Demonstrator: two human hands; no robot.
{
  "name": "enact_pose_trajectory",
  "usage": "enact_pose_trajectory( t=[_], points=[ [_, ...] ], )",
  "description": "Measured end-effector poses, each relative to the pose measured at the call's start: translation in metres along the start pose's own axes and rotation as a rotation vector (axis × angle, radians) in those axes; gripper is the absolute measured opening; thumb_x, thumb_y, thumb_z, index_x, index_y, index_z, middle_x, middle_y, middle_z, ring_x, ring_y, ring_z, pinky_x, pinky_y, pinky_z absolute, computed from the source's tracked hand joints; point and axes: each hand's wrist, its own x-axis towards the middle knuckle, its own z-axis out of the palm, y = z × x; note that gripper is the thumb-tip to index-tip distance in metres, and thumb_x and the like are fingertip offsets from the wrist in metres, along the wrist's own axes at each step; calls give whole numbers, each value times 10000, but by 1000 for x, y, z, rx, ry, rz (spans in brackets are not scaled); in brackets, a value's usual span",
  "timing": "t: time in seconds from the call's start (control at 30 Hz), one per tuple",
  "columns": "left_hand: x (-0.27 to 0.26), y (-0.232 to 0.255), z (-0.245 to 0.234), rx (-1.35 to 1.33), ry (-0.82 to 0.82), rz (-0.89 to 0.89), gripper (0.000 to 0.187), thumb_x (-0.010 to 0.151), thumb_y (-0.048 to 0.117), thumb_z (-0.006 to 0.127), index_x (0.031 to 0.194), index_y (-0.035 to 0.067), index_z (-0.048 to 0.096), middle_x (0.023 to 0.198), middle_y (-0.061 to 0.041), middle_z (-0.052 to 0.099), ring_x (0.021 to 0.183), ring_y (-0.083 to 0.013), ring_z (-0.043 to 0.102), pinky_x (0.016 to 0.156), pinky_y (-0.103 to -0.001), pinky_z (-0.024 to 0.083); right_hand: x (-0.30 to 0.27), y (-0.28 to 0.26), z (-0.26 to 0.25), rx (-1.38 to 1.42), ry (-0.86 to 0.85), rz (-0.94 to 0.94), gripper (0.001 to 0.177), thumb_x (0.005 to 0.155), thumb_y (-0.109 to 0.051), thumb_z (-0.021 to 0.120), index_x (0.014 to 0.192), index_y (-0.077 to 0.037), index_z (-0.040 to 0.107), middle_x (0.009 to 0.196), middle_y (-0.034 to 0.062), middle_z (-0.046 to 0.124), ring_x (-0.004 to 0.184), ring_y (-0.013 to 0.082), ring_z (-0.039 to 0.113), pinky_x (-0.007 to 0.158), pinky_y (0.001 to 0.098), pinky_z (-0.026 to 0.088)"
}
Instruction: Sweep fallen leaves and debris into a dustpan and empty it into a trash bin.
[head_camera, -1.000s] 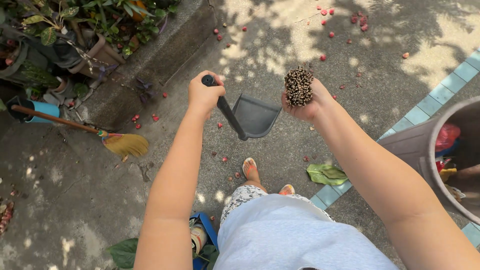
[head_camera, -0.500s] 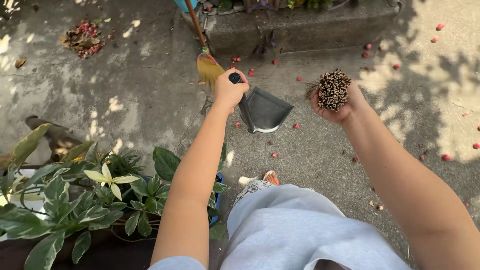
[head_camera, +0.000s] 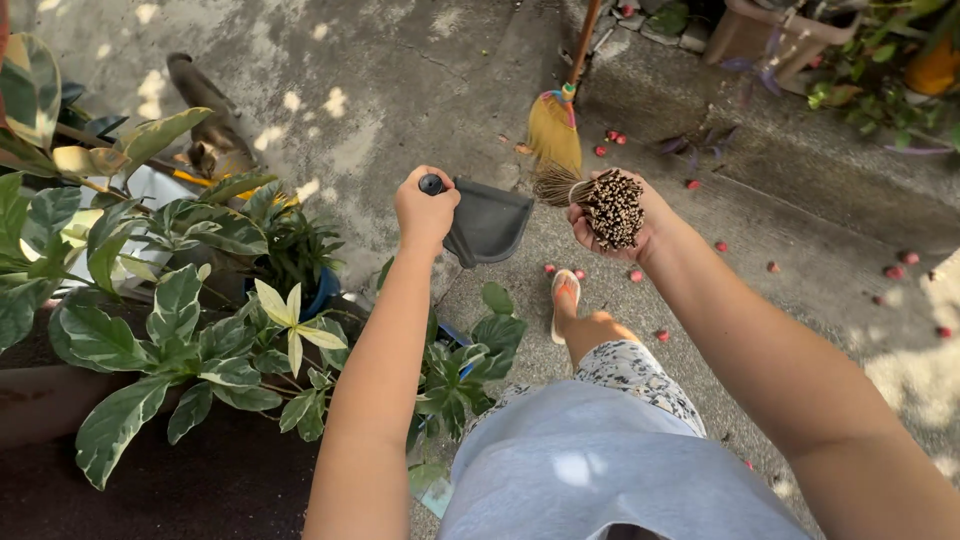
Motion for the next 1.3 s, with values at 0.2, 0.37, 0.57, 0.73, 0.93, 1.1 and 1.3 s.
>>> enact_pose_trajectory(
  t=[0.2, 0.37, 0.57, 0.73, 0.93, 1.1, 1.3],
  points=[
    [115, -5, -10, -52, 99, -38, 187, 799, -40, 605, 833, 142, 631, 839, -103, 637, 745, -212, 542, 635, -374, 426, 122, -61, 61, -119, -26, 115, 271, 849, -280, 676, 782, -21, 631, 781, 151, 672, 741, 278, 716, 666, 331, 600],
    [227, 17, -2, -43, 216, -136, 192, 754, -37, 621, 783, 152, 638, 791, -68, 632, 697, -180, 534, 609, -342, 454, 226, -141, 114, -168, 4, 169, 264, 817, -286, 694, 764, -33, 640, 748, 179, 672, 713, 309, 713, 661, 363, 606],
    [340, 12, -8, -57, 340, -206, 164, 711, 22, 646, 775, 169, 678, 777, -63, 661, 762, -197, 619, 642, -305, 498, 305, -197, 221, -380, 16, 162, 242, 842, -286, 664, 761, -59, 658, 738, 220, 700, 711, 368, 744, 677, 436, 628],
    [441, 39, -45, -160, 426, -222, 181, 704, 6, 642, 776, 169, 673, 784, -68, 687, 739, -192, 607, 623, -335, 501, 386, -222, 310, -390, 86, 232, 132, 820, -151, 663, 793, -32, 616, 796, 194, 703, 831, 367, 763, 814, 488, 639],
    [606, 32, -76, -65, 465, -163, 157, 664, 71, 687, 758, 195, 711, 761, -56, 686, 779, -232, 666, 708, -343, 525, 537, -266, 376, -484, -28, 266, 158, 843, -128, 626, 820, 7, 546, 800, 290, 691, 758, 425, 751, 748, 523, 648],
    [716, 42, -98, -14, 431, -75, 149, 667, 102, 676, 741, 230, 693, 728, -14, 684, 776, -201, 677, 743, -321, 536, 633, -300, 407, -419, -33, 344, 205, 854, -173, 598, 960, -6, 544, 928, 251, 677, 833, 360, 730, 757, 428, 626],
    [855, 31, -87, 61, 383, -131, 190, 669, 113, 671, 729, 292, 695, 736, 8, 704, 808, -231, 721, 754, -323, 553, 709, -375, 460, -440, 49, 407, 296, 856, -232, 581, 1057, -22, 523, 968, 180, 635, 829, 259, 647, 717, 335, 577]
  ],
)
